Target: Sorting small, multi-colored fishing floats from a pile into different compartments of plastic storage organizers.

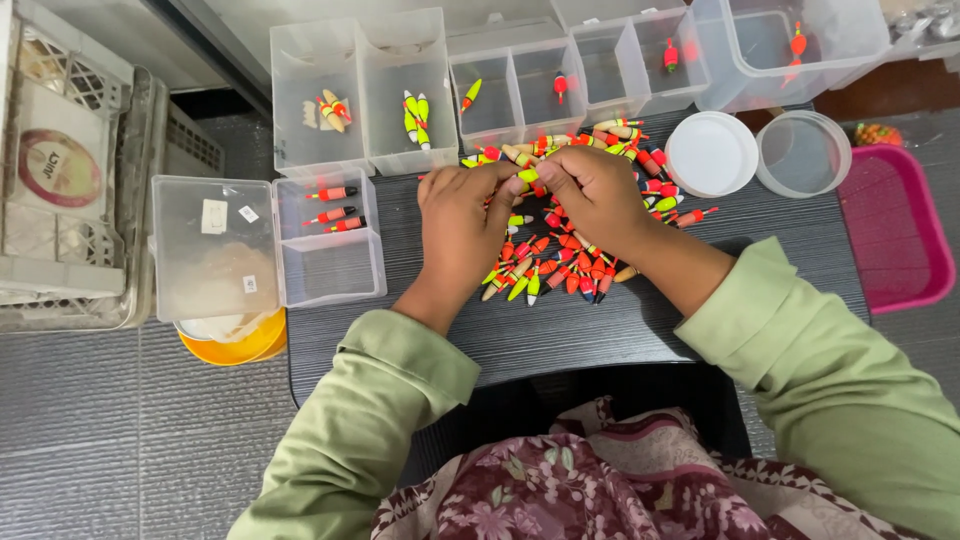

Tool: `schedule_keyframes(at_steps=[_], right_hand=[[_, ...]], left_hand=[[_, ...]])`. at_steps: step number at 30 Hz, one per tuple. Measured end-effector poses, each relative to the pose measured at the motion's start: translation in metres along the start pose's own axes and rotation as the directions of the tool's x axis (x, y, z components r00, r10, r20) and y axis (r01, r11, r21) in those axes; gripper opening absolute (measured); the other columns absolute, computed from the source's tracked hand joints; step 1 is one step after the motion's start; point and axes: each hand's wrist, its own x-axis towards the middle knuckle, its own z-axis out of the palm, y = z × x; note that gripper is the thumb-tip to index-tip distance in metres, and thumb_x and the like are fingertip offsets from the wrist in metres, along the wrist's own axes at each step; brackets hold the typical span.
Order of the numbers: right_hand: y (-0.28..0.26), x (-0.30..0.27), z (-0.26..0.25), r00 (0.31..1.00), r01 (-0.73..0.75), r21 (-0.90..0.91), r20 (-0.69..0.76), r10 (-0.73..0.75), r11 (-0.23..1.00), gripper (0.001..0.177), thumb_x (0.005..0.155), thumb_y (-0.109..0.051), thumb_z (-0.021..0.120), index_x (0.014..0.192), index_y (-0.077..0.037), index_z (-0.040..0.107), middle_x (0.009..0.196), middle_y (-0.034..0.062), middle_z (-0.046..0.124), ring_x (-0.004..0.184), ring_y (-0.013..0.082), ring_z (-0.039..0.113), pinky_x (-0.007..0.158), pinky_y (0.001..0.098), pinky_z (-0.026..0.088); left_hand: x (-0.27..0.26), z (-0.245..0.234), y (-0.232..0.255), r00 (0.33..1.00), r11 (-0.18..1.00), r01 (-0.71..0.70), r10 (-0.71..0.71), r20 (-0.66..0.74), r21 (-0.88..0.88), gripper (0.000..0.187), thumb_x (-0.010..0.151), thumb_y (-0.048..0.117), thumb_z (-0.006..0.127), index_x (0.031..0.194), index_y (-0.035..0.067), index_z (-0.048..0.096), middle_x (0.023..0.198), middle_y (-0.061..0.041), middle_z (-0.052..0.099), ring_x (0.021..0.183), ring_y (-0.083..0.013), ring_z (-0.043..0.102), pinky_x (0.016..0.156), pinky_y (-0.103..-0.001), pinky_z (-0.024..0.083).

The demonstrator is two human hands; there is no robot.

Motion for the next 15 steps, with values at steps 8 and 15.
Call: schedule_keyframes(at_steps=[8, 15], right_hand=[[-0.005, 0.001, 0.003, 0.999, -0.036, 0.038, -0.011, 0.036, 0.999, 0.029, 0.11, -0.016, 0.058, 0.087, -0.002, 0.07, 0.059, 0.014, 0.054, 0.063, 0.0304, 0.06, 0.063, 0.0373, 0.049], [-0.014, 0.017, 0.0, 0.998, -0.024, -0.121, -0.053, 0.018, 0.992, 0.022, 0.108, -0.02, 0.065, 0.094, -0.004, 0.073, 0.067, 0.0152, 0.064, 0.077, 0.0393, 0.067, 0.069, 0.0411, 0.052]], left_hand=[[-0.002, 0.006, -0.009, 0.997, 0.997, -0.052, 0.055, -0.046, 0.064, 0.018, 0.093, 0.018, 0.077, 0.111, 0.018, 0.073, 0.079, 0.0, 0.069, 0.089, -0.0226, 0.065, 0.099, -0.048, 0.04], [0.008, -0.018, 0.028, 0.971, 0.999, 0.032, -0.028, -0.236, 0.015, 0.056, 0.09, 0.005, 0.077, 0.138, 0.007, 0.05, 0.122, -0.021, 0.057, 0.092, -0.0381, 0.064, 0.087, -0.059, 0.048]])
